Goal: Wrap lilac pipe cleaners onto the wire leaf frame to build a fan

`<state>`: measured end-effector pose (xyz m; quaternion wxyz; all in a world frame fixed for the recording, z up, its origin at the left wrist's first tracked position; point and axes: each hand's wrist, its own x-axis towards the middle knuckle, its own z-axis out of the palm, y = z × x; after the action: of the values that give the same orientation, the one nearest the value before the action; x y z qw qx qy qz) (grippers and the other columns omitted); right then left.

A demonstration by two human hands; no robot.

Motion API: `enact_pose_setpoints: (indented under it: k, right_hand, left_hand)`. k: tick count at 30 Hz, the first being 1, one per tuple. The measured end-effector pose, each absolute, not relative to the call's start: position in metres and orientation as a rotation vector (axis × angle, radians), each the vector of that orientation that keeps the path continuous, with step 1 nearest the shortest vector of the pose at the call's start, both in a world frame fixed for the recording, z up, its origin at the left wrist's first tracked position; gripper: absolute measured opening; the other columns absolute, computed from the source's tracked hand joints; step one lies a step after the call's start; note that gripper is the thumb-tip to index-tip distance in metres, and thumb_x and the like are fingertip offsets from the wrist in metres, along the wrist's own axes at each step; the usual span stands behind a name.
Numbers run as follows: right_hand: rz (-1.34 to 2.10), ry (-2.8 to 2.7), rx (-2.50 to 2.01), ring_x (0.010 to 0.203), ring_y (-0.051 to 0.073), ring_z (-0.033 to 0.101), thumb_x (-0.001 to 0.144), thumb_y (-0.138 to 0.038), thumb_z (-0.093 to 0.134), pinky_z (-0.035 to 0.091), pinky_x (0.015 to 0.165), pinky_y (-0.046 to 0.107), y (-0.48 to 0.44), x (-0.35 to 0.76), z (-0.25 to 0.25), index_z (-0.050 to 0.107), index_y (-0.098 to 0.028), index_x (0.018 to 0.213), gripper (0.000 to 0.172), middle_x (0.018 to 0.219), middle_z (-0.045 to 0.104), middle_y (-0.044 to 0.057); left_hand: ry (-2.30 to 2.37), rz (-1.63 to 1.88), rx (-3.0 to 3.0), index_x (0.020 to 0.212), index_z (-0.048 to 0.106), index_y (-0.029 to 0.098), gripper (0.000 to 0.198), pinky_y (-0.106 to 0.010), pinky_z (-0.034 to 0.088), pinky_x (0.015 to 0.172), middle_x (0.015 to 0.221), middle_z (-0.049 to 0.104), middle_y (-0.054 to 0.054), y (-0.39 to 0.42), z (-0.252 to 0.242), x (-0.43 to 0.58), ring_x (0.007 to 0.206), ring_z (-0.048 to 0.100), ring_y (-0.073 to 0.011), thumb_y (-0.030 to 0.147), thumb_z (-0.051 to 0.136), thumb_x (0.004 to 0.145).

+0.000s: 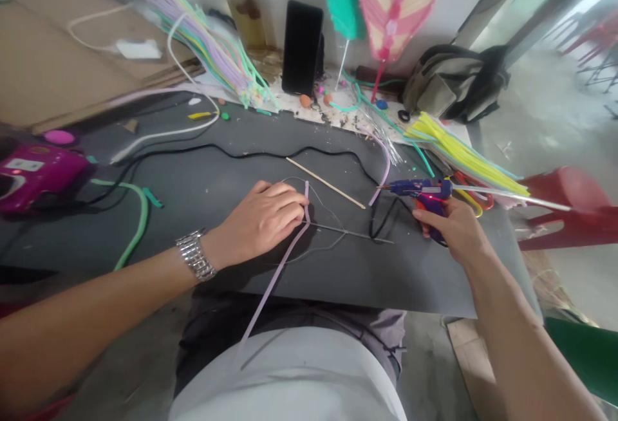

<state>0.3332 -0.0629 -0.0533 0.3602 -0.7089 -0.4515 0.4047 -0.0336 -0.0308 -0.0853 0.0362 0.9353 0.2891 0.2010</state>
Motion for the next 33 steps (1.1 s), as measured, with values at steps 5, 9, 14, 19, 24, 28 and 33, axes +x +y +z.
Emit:
enact_pose_setpoints:
  k: [5,9,14,19,24,28,33]
  right_hand:
    - [0.975,-1.002,-1.934,0.050,0.014,0.051,0.055,-0.043,0.092,0.037,0.049,0.031,-0.062,0.370,-0.072,0.069,-0.021,0.076,0.038,0.059,0.061,0.001]
    - [0.675,-1.123,-2.117,0.053,0.017,0.051,0.056,-0.056,0.087,0.031,0.051,0.032,-0.064,0.385,-0.079,0.072,-0.020,0.076,0.044,0.057,0.061,0.003]
    - [0.255,-1.395,-2.244,0.062,0.021,0.058,0.069,-0.061,0.076,0.040,0.059,0.033,-0.079,0.378,-0.064,0.073,-0.018,0.079,0.044,0.068,0.067,0.005]
    - [-0.189,-1.664,-1.841,0.079,0.022,0.063,0.093,-0.033,0.063,0.049,0.073,0.036,-0.103,0.302,-0.046,0.070,-0.019,0.097,0.016,0.089,0.071,0.008]
    - [-0.013,-2.287,-1.338,0.089,0.022,0.064,0.097,-0.015,0.057,0.046,0.080,0.036,-0.105,0.205,-0.063,0.070,-0.021,0.098,0.014,0.098,0.074,0.008]
    - [-0.029,-2.376,-1.332,0.091,0.022,0.062,0.097,-0.010,0.055,0.041,0.083,0.036,-0.095,0.187,-0.083,0.070,-0.021,0.097,0.019,0.099,0.074,0.007]
    - [-0.033,-2.399,-1.315,0.089,0.021,0.060,0.097,-0.009,0.053,0.037,0.082,0.036,-0.091,0.197,-0.086,0.071,-0.020,0.097,0.022,0.094,0.073,0.006]
  left_hand:
    - [0.918,0.604,2.841,0.089,0.064,0.018,0.020,-0.039,0.035,0.081,0.111,0.074,-0.007,-0.031,-0.085,-0.033,0.100,0.060,-0.0224,0.020,0.050,0.103]
    - [0.917,0.614,2.843,0.088,0.064,0.018,0.018,-0.039,0.035,0.081,0.111,0.074,-0.006,-0.032,-0.085,-0.033,0.101,0.060,-0.0223,0.020,0.052,0.102]
    - [0.880,0.701,2.872,0.088,0.065,0.018,0.019,-0.040,0.035,0.079,0.110,0.074,-0.005,-0.032,-0.085,-0.034,0.100,0.061,-0.0232,0.019,0.052,0.102]
    - [0.879,0.686,2.848,0.088,0.065,0.018,0.018,-0.041,0.036,0.080,0.111,0.075,-0.007,-0.033,-0.083,-0.034,0.101,0.062,-0.0241,0.019,0.052,0.101]
    - [0.924,0.649,2.823,0.090,0.065,0.019,0.018,-0.040,0.036,0.081,0.111,0.076,-0.008,-0.034,-0.083,-0.033,0.103,0.061,-0.0247,0.020,0.051,0.102]
    - [0.936,0.606,2.805,0.092,0.065,0.018,0.013,-0.041,0.036,0.082,0.117,0.074,-0.008,-0.035,-0.085,-0.035,0.108,0.060,-0.0252,0.020,0.055,0.100]
    - [0.951,0.593,2.790,0.092,0.065,0.018,0.014,-0.041,0.036,0.083,0.117,0.074,-0.008,-0.034,-0.085,-0.036,0.109,0.060,-0.0250,0.019,0.054,0.100]
